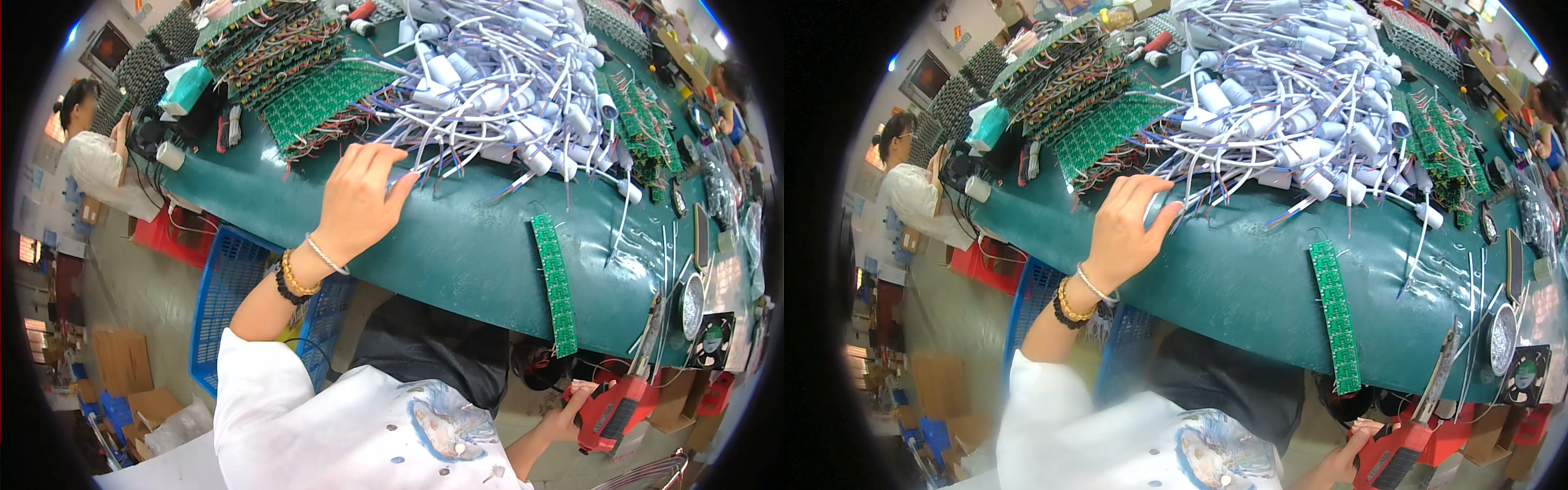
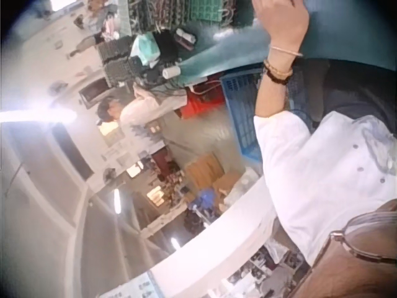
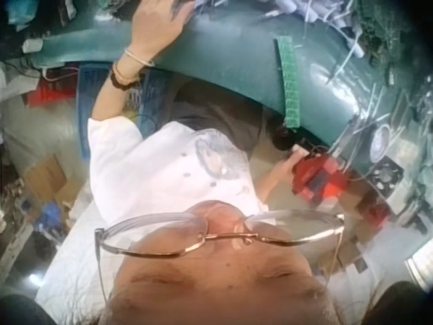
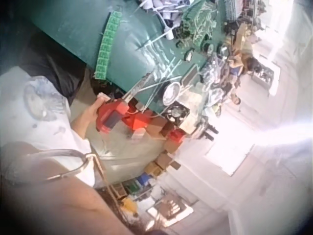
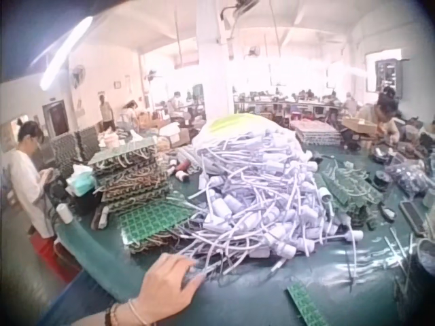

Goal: The person solders wires from white components onto circuit boards using a soldering iron and places an assembled board into a basket.

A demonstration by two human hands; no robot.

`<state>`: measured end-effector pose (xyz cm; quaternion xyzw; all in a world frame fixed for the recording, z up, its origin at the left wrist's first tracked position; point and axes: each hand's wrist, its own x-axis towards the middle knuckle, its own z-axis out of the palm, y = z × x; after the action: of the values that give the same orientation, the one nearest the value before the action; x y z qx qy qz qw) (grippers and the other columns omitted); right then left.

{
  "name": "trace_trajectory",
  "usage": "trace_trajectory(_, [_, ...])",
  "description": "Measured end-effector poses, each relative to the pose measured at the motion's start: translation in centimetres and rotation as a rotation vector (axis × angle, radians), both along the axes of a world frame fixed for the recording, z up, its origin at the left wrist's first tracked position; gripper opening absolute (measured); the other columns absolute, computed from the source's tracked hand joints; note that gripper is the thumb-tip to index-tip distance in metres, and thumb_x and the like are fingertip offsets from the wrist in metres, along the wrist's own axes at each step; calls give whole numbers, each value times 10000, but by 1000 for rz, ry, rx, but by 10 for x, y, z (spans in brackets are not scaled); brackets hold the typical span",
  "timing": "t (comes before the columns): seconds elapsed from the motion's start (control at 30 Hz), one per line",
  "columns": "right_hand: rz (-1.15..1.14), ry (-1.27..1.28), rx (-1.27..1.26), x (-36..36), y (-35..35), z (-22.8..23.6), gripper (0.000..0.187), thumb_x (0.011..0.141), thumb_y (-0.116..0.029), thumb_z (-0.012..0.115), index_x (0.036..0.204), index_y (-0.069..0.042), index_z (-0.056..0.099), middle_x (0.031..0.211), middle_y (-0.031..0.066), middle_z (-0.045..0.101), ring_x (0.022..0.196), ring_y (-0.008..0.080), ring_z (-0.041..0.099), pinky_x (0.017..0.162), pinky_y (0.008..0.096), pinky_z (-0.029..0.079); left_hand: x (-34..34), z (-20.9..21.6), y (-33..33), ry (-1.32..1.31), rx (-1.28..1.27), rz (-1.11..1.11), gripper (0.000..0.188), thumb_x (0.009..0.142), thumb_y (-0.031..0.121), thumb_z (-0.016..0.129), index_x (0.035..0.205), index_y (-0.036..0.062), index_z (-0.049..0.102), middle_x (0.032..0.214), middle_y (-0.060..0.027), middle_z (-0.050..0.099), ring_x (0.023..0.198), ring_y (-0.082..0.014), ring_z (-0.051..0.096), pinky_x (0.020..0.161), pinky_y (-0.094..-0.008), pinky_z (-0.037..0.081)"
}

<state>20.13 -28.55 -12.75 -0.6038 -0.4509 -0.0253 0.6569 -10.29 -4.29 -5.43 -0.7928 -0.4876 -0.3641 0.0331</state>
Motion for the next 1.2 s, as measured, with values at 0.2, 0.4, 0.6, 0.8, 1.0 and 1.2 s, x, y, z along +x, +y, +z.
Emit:
trace_trajectory(0.2, [-139, 169, -42, 4, -6, -4, 392, 895, 22, 542, 1259, 110, 424, 751, 99, 564, 638, 133, 506, 578, 245, 412, 36, 15, 38, 62, 228, 53, 378, 785, 252, 704, 1056, 14, 589, 866, -120, 605, 817, -289, 566, 756, -376, 451])
trace_trajectory(0.4, [-139, 129, -40, 4, -6, -4, 398, 884, 16, 563, 1252, 101, 441, 776, 116, 576, 625, 132, 506, 558, 248, 419, 56, 10, 55, 166, -19, 38, 451, 759, 226, 703, 1132, 13, 565, 873, -170, 658, 783, -329, 637, 704, -402, 494])
trace_trajectory(0.6, [-130, 114, -86, 5, -11, -2, 385, 889, 10, 556, 1245, 105, 445, 777, 110, 580, 636, 138, 517, 594, 257, 436, 17, 47, 68, -36, 194, -107, 177, 805, 106, 677, 967, 35, 692, 898, -152, 683, 748, -290, 663, 665, -339, 519])
trace_trajectory(0.8, [-19, 128, -93, 4, -9, -1, 390, 887, 22, 538, 1250, 108, 427, 774, 100, 580, 666, 148, 522, 640, 273, 448, -33, 37, 24, -106, 260, -165, 190, 758, -54, 650, 925, 34, 674, 803, -99, 665, 646, -218, 618, 574, -290, 482])
trace_trajectory(1.0, [70, 95, -113, 1, -6, 2, 394, 883, 42, 513, 1257, 112, 409, 769, 107, 555, 683, 169, 521, 671, 304, 456, -51, -9, -5, 251, 14, -224, 222, 717, -25, 649, 926, 48, 664, 857, -68, 642, 775, -259, 561, 687, -353, 465])
trace_trajectory(1.2, [109, 62, -110, -6, -2, 8, 395, 883, 29, 515, 1253, 119, 409, 753, 102, 541, 670, 172, 508, 659, 310, 458, -16, 24, -44, 360, -60, -48, 384, 727, 95, 721, 1094, 47, 620, 1068, -115, 598, 988, -307, 542, 872, -405, 427])
